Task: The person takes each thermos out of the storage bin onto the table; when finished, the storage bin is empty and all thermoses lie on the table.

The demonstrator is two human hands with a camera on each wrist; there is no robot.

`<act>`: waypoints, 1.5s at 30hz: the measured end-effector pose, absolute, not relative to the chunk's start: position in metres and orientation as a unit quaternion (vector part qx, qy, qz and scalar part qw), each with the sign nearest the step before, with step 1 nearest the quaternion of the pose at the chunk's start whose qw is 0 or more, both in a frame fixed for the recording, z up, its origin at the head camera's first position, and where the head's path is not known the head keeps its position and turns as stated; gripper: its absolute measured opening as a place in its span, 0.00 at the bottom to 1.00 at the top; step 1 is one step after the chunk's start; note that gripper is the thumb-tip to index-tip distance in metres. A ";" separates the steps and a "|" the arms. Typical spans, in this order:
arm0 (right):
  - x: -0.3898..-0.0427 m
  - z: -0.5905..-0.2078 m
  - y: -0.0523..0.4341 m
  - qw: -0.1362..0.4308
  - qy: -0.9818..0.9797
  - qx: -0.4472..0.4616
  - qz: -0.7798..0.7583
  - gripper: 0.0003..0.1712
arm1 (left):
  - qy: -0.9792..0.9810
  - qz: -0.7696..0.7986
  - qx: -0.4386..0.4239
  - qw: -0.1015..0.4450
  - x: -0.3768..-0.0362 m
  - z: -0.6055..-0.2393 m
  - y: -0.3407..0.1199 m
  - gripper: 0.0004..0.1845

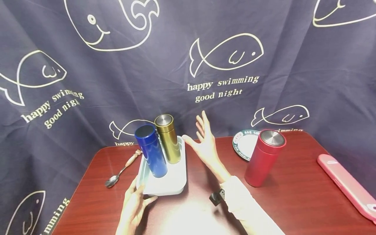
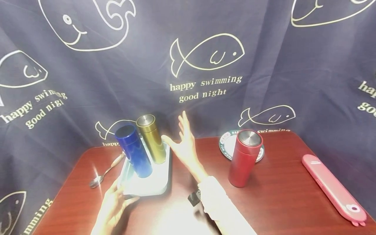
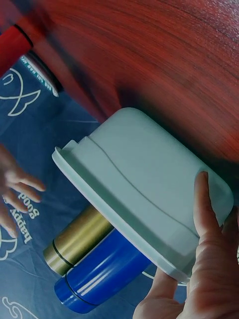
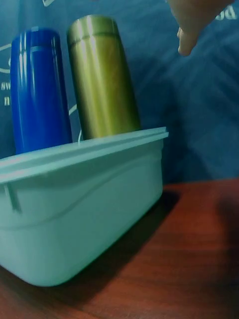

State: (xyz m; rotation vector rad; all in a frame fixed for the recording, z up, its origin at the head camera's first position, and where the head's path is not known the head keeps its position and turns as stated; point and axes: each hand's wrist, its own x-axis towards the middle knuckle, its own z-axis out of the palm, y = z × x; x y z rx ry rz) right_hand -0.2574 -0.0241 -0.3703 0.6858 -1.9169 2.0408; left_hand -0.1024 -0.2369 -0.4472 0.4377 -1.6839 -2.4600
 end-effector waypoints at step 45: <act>-0.282 -0.407 -0.091 0.120 -0.738 0.246 0.616 0.51 | -0.576 -0.799 0.160 0.058 -0.106 -0.450 -0.237 0.30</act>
